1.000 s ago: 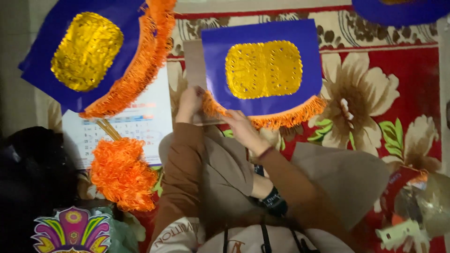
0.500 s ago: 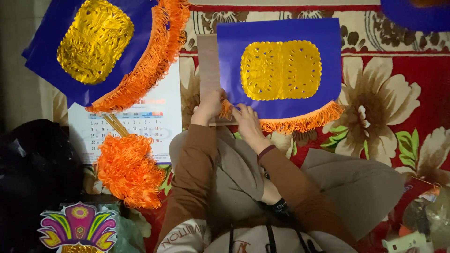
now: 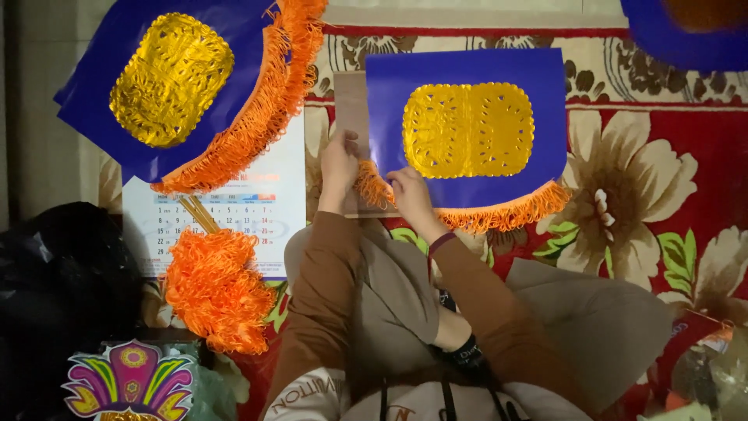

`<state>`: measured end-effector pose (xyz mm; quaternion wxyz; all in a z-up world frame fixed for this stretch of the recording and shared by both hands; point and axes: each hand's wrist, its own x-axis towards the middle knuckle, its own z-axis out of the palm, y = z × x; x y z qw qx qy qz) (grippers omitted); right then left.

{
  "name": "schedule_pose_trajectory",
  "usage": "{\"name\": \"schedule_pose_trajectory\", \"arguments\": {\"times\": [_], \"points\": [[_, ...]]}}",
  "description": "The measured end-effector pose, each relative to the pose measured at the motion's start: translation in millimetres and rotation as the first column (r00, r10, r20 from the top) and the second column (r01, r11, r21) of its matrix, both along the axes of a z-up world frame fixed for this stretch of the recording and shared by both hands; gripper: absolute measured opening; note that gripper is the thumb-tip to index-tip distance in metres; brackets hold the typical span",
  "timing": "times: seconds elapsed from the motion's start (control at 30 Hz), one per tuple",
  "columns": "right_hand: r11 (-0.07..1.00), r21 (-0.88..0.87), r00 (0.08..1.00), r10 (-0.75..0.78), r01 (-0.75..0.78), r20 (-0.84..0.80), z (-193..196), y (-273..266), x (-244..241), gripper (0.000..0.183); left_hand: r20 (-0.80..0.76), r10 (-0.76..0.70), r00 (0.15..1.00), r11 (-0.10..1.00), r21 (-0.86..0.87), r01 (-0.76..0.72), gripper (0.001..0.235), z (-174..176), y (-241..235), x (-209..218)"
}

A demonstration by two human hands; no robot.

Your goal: Attaching orange decorative fringe to the edges of blue and gold panels using a hot glue gun.

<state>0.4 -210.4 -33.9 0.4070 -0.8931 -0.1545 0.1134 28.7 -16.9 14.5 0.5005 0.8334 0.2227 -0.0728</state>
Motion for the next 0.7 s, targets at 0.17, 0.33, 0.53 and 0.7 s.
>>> {"name": "schedule_pose_trajectory", "arguments": {"times": [0.17,0.33,0.53,0.7], "points": [[0.969,0.242,0.999,-0.054,0.053,-0.001,20.3,23.5,-2.0,0.021,0.013,0.075,0.997,0.997,-0.004,-0.075,0.043,-3.3,1.2,3.4],[0.988,-0.123,0.967,0.118,-0.092,0.225,5.2,29.5,10.6,0.025,-0.038,0.055,0.998,0.998,0.039,-0.053,0.03,-23.4,0.2,18.2],[0.996,0.093,0.997,-0.006,0.013,-0.077,42.9,14.6,7.5,0.042,-0.123,0.005,0.992,0.997,0.083,0.005,0.032,-109.7,-10.0,35.0],[0.987,-0.15,0.979,-0.092,0.065,-0.184,72.6,-69.3,-34.1,0.031,-0.08,-0.011,0.997,0.998,0.063,0.016,0.035,-22.8,-17.3,22.4]]}}
